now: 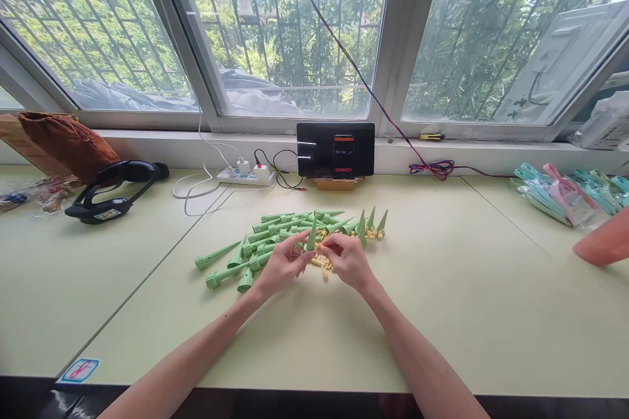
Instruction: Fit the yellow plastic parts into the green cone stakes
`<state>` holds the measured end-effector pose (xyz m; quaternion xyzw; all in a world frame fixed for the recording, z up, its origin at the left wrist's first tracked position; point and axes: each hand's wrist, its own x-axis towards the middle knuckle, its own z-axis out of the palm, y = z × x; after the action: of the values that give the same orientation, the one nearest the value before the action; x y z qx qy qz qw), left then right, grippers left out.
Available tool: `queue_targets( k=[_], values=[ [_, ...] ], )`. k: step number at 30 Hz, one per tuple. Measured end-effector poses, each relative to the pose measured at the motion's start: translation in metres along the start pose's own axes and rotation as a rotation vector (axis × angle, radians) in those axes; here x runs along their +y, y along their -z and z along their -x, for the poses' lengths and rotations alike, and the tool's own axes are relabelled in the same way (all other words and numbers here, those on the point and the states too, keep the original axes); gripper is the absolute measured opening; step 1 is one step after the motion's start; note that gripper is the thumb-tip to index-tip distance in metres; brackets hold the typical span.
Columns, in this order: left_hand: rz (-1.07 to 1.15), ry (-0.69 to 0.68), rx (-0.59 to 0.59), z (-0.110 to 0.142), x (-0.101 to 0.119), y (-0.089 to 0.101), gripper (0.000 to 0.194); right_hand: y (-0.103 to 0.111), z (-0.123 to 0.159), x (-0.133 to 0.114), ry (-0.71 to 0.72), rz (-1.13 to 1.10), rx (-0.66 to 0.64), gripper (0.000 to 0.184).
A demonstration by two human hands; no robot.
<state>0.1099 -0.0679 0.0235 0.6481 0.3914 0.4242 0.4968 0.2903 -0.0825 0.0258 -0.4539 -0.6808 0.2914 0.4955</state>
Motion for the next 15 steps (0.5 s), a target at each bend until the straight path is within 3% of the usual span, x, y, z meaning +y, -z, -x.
queue_targets(
  k=[8,15],
  values=[
    [-0.11,-0.171,-0.02,-0.0019,-0.0099,0.0015,0.042,0.0022,-0.002,-0.0005,-0.19,-0.195,-0.096,0.028],
    [-0.136,-0.126,0.002,0.0002,-0.0058,-0.0021,0.045,0.002,-0.0037,-0.001,-0.316,-0.279,-0.127,0.035]
  ],
)
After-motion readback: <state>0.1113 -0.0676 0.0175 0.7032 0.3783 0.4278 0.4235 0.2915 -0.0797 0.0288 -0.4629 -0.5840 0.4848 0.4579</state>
